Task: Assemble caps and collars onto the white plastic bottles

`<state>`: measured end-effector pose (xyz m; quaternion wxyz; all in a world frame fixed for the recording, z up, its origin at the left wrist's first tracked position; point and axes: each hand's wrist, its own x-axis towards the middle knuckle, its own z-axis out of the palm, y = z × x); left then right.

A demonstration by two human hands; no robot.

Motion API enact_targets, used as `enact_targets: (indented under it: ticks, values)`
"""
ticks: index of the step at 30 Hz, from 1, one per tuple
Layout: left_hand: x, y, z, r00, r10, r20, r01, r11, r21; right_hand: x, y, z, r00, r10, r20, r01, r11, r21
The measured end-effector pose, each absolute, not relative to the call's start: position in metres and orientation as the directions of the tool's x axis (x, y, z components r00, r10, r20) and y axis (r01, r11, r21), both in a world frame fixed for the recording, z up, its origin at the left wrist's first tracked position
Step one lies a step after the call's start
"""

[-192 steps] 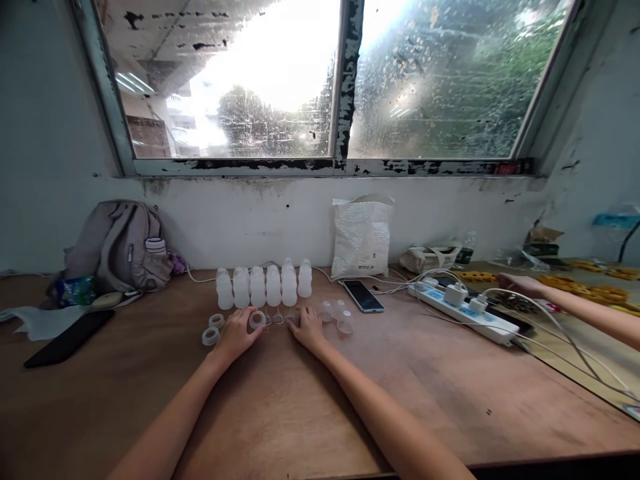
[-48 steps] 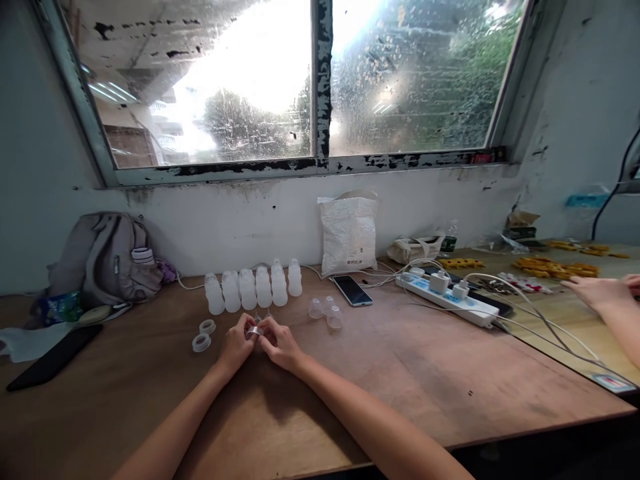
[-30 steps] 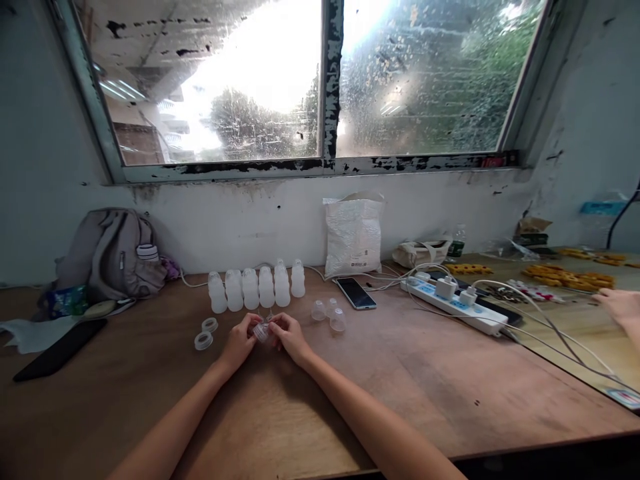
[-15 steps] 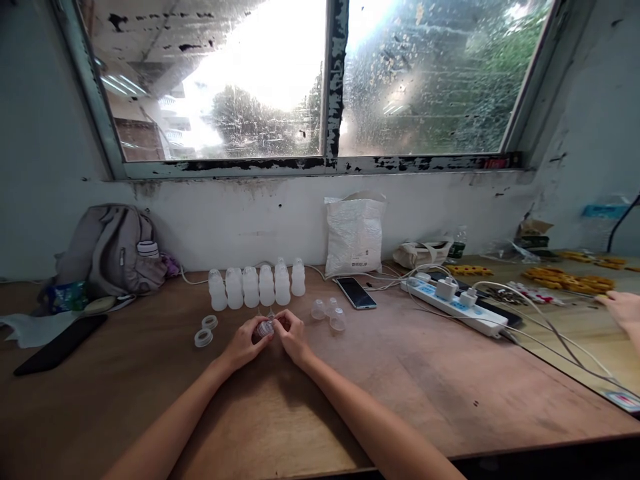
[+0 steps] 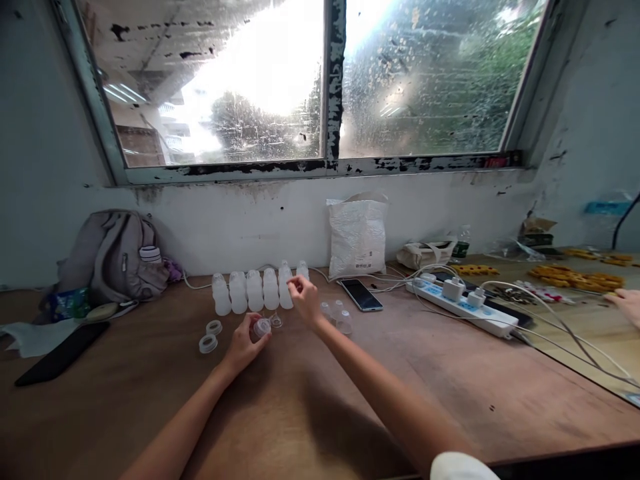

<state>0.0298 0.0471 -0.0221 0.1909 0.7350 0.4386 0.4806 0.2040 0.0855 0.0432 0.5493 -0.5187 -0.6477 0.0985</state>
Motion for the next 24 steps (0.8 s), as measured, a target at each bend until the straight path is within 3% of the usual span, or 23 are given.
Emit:
enact_targets:
  ticks: [2,8,16,24]
  values:
    - [0.027,0.051,-0.022,0.081,0.843,0.532,0.443,-0.509,0.738,0.202,0.111,0.074,0.102,0.812,0.574,0.685,0.361,-0.633]
    - [0.020,0.061,-0.020,-0.123,0.893,0.433,0.296,-0.383,0.875,0.174,0.191,0.134,-0.049,0.890,0.453,0.812,0.300,-0.501]
    - [0.014,0.075,-0.023,-0.245,0.951,0.189,-0.032,-0.203,0.979,0.133,0.250,0.126,-0.070,0.989,0.131,0.939,0.110,-0.327]
    - [0.011,0.075,-0.016,-0.301,0.944,0.134,-0.181,-0.195,0.964,0.124,0.254,0.111,-0.033,0.997,-0.064,0.972,0.017,-0.233]
